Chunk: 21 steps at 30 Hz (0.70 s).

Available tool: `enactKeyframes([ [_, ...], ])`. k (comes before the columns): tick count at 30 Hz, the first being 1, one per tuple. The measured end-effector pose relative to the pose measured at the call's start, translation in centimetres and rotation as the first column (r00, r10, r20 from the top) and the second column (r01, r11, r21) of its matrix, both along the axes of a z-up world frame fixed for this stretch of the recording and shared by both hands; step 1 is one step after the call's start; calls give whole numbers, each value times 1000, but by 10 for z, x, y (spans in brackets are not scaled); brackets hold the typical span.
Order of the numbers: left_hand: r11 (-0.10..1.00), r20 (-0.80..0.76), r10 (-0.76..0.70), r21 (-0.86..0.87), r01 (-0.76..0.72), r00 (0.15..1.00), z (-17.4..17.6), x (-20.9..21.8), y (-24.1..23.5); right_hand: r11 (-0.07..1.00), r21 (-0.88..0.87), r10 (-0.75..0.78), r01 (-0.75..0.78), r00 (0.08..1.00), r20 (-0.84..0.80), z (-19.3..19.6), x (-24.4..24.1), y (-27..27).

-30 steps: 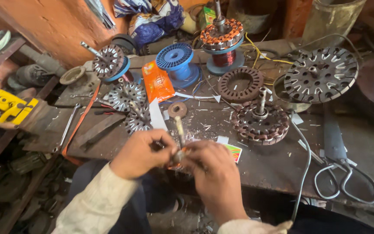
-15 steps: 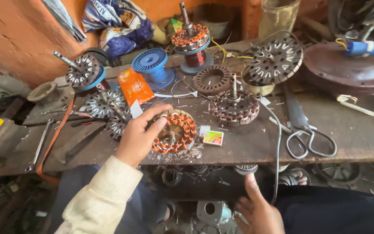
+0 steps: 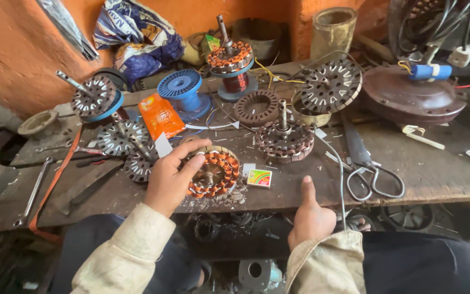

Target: The person wraps small white insulating strips around the copper windings of a motor armature. They use scissors to cut the strips to length and tuck them into the slots between the windings. The work is performed one armature at a time on a cluttered workbench.

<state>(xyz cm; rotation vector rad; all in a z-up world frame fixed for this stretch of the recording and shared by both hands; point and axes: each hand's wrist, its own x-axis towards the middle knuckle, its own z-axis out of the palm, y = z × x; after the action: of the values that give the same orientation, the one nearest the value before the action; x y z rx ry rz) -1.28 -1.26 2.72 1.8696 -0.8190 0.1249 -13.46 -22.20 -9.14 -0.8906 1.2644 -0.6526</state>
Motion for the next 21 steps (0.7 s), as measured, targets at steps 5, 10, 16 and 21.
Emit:
enactKeyframes([
  [5,996,49,58,62,-61,997,4,2,-6,973,-111,164,-203,943,-289,24,-3,-4],
  [10,998,-111,61,28,-58,992,0,2,-3,537,-271,270,-798,468,-841,109,-40,11],
  [16,997,56,40,71,-44,998,-19,15,1,-89,-766,225,-637,736,-638,217,-27,70],
  [21,905,105,190,367,-216,976,-36,40,7,-304,-800,369,-516,711,-599,230,47,92],
])
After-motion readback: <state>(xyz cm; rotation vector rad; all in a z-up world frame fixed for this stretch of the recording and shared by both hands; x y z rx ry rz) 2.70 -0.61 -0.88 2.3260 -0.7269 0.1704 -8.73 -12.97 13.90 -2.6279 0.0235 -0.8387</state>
